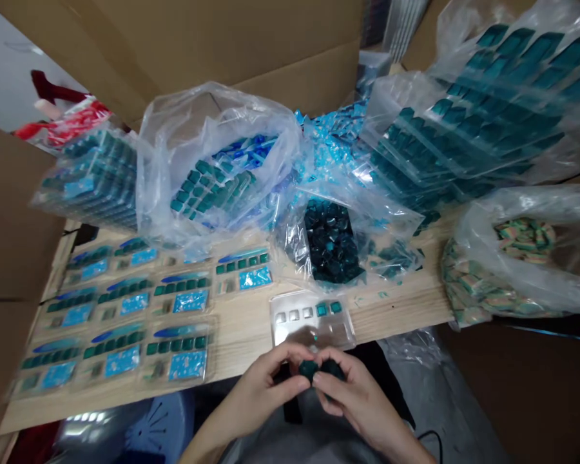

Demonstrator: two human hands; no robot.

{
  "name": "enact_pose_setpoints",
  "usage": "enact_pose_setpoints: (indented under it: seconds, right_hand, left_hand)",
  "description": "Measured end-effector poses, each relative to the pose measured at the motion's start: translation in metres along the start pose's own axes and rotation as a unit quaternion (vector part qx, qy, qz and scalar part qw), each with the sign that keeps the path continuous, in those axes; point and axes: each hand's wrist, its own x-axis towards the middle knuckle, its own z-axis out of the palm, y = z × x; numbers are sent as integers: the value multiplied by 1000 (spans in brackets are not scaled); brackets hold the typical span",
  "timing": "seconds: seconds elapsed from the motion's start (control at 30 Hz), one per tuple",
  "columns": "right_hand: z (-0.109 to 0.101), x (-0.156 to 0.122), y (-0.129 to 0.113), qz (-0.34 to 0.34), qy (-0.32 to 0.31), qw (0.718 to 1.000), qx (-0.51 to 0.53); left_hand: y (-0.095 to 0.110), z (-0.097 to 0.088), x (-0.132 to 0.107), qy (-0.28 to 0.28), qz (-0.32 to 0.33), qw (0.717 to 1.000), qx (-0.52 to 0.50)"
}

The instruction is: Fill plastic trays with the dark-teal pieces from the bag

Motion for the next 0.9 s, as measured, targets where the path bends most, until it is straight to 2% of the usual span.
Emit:
enact_pose_setpoints:
  seconds: [0.13,0.27,0.37,0.47,0.63,0.77,0.9]
  right_hand:
    - [3,3,-4,-6,59,997,40]
    - [6,9,-14,-50,91,994,38]
    - [5,14,-12,-71,83,994,27]
    - [1,18,-5,-88,85,992,17]
    - [-5,18,6,-116,98,988,-10]
    - [-6,18,10,-126,120,984,-27]
    - [-5,15,5,-144,158,977,-7]
  left_hand:
    - [2,4,9,23,-10,999,-46]
    - [5,4,17,24,7,998,-64]
    - [0,2,24,80,50,995,24]
    - [-5,0,29,120,103,979,131]
    - [0,0,29,74,164,964,195]
    - [6,6,24,87,226,925,292]
    - [1,2,24,159,267,862,400]
